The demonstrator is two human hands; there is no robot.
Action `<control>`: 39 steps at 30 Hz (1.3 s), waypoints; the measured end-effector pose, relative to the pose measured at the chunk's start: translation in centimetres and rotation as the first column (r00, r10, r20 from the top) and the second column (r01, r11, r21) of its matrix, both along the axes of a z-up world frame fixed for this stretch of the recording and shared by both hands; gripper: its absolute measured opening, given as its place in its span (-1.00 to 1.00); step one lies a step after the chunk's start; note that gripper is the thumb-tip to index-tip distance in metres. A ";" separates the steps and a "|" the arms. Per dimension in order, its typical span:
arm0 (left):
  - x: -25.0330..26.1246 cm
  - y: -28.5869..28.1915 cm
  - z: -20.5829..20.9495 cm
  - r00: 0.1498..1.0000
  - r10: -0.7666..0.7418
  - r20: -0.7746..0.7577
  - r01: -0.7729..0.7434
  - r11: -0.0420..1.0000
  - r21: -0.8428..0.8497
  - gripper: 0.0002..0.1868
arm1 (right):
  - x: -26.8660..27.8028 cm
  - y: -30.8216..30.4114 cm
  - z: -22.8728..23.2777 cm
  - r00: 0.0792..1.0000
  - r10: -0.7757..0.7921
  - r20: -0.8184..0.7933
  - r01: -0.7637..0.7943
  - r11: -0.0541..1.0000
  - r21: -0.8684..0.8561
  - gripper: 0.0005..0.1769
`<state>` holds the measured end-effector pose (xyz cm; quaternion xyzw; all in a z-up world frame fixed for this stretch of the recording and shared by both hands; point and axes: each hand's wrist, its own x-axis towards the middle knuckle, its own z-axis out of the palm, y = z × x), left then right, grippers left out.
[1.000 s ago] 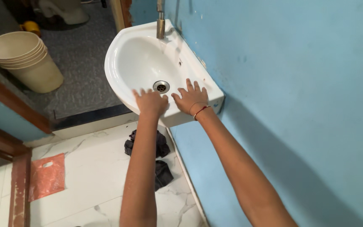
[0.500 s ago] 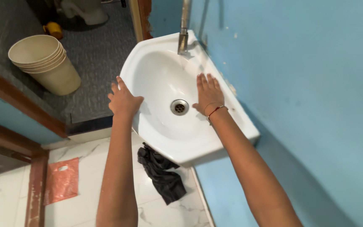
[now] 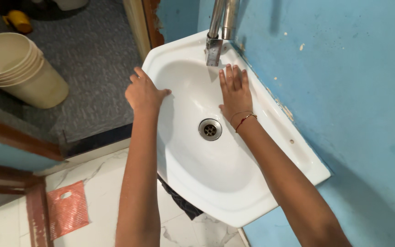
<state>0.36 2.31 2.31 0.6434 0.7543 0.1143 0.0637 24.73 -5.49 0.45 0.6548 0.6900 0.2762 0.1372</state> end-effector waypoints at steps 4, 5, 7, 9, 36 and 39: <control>0.4 1.5 -0.2 0.999 -0.042 -0.009 0.042 0.999 0.017 0.32 | 0.5 1.8 0.2 0.983 0.134 -0.125 -0.132 0.991 0.025 0.26; 0.5 2.5 0.0 0.998 -0.062 -0.028 0.062 0.998 0.028 0.32 | 0.4 2.9 0.5 0.979 0.149 -0.142 -0.148 0.989 0.018 0.24; 0.6 3.4 -0.7 0.994 -0.092 -0.065 0.094 0.995 0.034 0.33 | 0.0 4.0 0.6 0.967 0.186 -0.173 -0.190 0.982 -0.007 0.20; 0.5 4.5 -2.2 0.990 -0.134 -0.038 0.138 0.982 0.130 0.17 | 0.2 4.8 0.6 0.963 0.187 -0.194 -0.193 0.981 -0.013 0.20; 1.9 -15.0 -3.0 0.975 -0.036 -0.221 0.038 0.999 0.006 -0.01 | 4.0 -7.6 0.9 0.902 0.081 -0.424 -0.181 0.963 -0.200 0.16; 2.0 -10.6 -2.6 0.920 -0.096 -0.379 0.097 0.995 -0.017 0.08 | 3.3 -4.7 1.4 0.920 0.124 -0.373 -0.193 0.969 -0.155 0.14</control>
